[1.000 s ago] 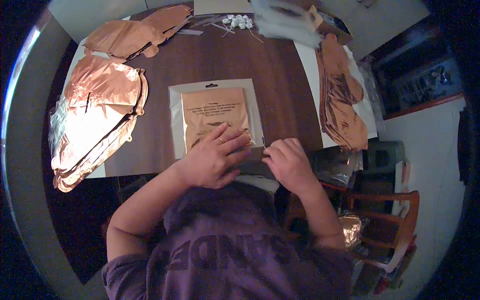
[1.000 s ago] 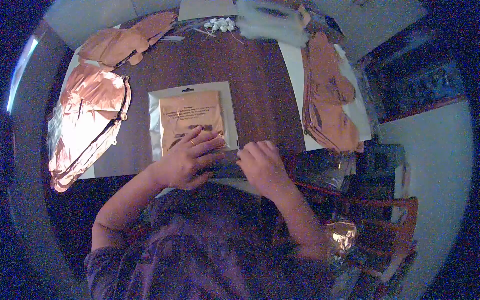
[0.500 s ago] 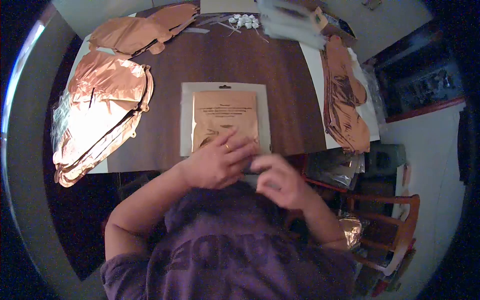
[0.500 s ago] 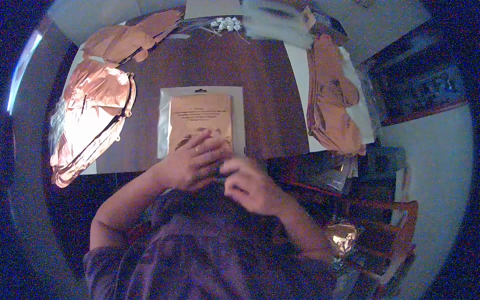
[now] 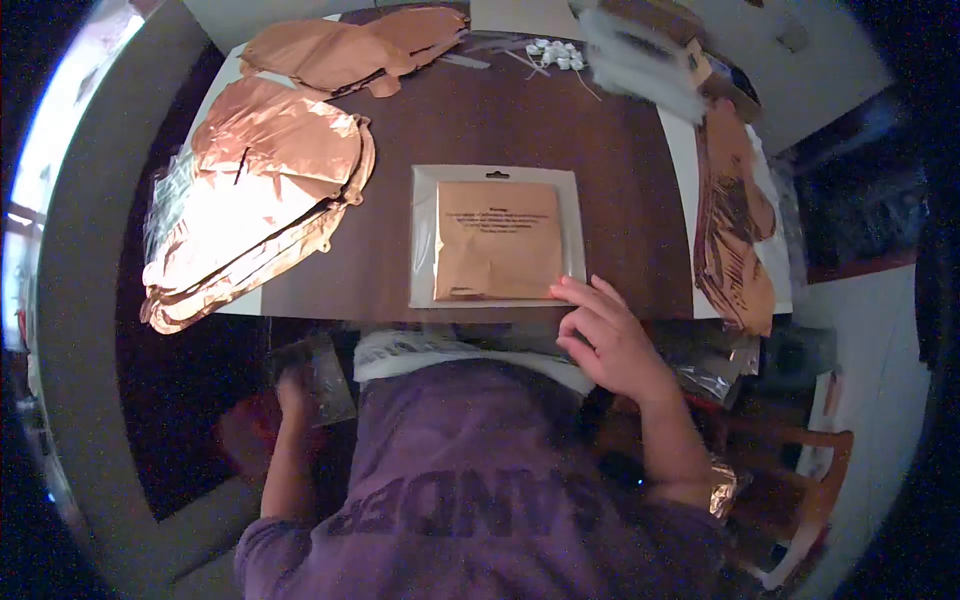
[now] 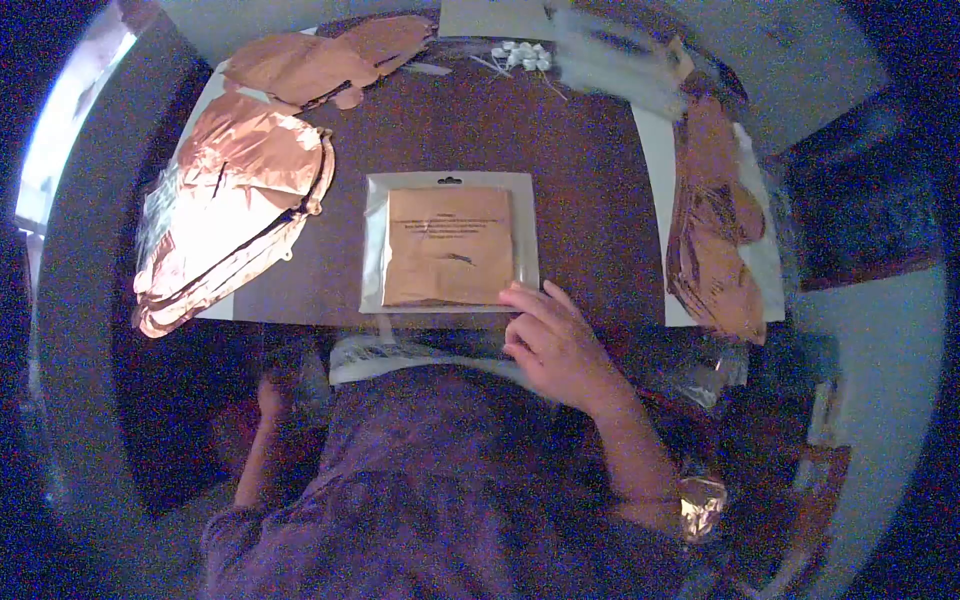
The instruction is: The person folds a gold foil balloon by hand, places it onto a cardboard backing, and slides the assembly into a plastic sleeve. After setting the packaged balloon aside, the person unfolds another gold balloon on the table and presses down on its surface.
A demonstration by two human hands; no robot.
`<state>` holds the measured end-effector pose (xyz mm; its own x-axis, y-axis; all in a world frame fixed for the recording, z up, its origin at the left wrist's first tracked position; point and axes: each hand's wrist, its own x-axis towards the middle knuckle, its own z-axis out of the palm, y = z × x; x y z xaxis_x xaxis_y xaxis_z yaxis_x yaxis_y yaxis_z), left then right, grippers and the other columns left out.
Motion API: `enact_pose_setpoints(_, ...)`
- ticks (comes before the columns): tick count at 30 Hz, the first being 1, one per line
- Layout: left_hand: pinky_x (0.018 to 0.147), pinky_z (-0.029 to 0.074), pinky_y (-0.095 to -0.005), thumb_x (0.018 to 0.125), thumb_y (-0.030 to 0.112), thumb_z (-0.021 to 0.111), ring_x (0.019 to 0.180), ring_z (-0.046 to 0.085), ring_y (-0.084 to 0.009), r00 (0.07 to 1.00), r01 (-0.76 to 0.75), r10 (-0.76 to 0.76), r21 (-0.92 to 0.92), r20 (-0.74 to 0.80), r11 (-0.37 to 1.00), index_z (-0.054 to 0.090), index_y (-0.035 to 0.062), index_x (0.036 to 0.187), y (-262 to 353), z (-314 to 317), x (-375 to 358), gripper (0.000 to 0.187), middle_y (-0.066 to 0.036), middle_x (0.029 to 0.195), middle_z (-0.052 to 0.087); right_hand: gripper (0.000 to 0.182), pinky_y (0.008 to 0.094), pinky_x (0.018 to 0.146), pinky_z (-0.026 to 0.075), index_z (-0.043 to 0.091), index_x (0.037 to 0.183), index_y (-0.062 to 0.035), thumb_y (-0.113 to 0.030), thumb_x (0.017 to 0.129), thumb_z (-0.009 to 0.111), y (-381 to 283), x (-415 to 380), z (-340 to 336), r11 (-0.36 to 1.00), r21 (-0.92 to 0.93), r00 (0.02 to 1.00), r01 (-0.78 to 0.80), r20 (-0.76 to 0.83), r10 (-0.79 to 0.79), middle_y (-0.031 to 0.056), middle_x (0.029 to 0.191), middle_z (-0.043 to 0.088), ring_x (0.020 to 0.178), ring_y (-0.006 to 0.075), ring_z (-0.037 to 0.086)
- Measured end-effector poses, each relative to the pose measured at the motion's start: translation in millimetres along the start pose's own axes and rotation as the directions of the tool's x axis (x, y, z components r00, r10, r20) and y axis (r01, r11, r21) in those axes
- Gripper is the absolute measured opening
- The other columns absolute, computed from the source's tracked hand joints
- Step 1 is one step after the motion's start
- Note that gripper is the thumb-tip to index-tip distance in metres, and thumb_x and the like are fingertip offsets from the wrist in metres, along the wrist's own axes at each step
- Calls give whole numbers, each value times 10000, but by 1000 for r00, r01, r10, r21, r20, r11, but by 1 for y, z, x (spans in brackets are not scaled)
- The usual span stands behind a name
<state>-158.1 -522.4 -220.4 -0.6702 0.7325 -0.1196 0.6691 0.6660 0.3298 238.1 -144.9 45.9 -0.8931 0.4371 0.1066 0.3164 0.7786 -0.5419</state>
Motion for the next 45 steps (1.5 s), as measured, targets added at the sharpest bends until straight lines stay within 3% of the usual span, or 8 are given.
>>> enact_pose_setpoints(2, 709, 470, -451, 765, 170, 708, 768, 566, -379, 892, 312, -327, 98, 311, 945, 644, 46, 925, -52, 29, 0, 212, -160, 925, 617, 113, 530, 1118, 315, 578, 844, -75, -104, 824, 685, -2, 2, 2, 1000, -4, 1000, -1, -7, 1, 113, 1326, 557, 1310, 287, 478)
enact_pose_setpoints(6, 709, 472, -450, 763, 187, 713, 764, 568, -378, 742, 418, -439, 162, 507, 894, 642, 46, 914, -64, 66, -15, 219, -160, 917, 619, 135, 528, 1116, 323, 585, 841, -79, -99, 795, 710, -2, 0, 1, 999, -18, 996, 26, -85, -28, 107, 1279, 595, 1285, 285, 507)
enact_pose_setpoints(16, 709, 476, -448, 761, 228, 727, 754, 574, -375, 594, 557, -591, 251, 546, 792, 635, 44, 887, -149, 3, -63, 241, -160, 896, 624, 171, 500, 1046, 409, 619, 858, -86, -77, 744, 746, -14, -27, -8, 999, -54, 963, 5, -270, -20, 99, 1144, 661, 1172, 305, 589)
enact_pose_setpoints(26, 708, 481, -445, 758, 269, 740, 743, 579, -372, 663, 489, -479, 152, 576, 859, 628, 42, 860, -112, -1, -16, 273, -160, 876, 629, 328, 499, 1045, 402, 645, 1039, -82, -133, 738, 763, -2, -28, -1, 989, -145, 967, 22, -249, -58, 110, 1217, 616, 1194, 317, 553)
enact_pose_setpoints(30, 708, 483, -444, 757, 286, 746, 739, 582, -371, 860, 257, -190, -79, 473, 963, 625, 41, 849, -50, -22, 35, 288, -160, 867, 631, 488, 507, 1079, 360, 612, 1187, -78, -199, 739, 765, 0, -26, 7, 962, -274, 982, -14, -183, -38, 122, 1318, 549, 1255, 322, 493)
enact_pose_setpoints(33, 694, 476, -442, 736, 322, 764, 728, 583, -359, 972, -220, 222, -35, 79, 975, 640, 56, 848, 104, -108, 38, 315, -141, 840, 631, 557, 515, 1095, 337, 590, 1253, -81, -224, 741, 759, 1, -24, 20, 932, -362, 982, -8, -178, -60, 122, 1366, 516, 1282, 323, 467)
enact_pose_setpoints(38, 846, 445, -461, 733, 335, 767, 958, 603, -309, 484, -833, 809, 108, -334, 543, 644, 107, 1012, 256, -169, 30, 381, -85, 1040, 636, 530, 522, 1099, 328, 596, 1257, -83, -210, 763, 736, 17, -19, 40, 900, -434, 968, 45, -202, -146, 115, 1381, 511, 1295, 318, 460)
enact_pose_setpoints(45, 972, 430, -460, 768, 172, 747, 1064, 604, -258, 334, -940, 908, -13, -252, 342, 634, 100, 1022, 291, -139, 82, 288, -63, 1103, 647, 405, 507, 1077, 355, 635, 1135, -94, -185, 758, 750, 23, -23, 34, 919, -384, 926, 89, -307, -218, 79, 1235, 608, 1127, 278, 566)
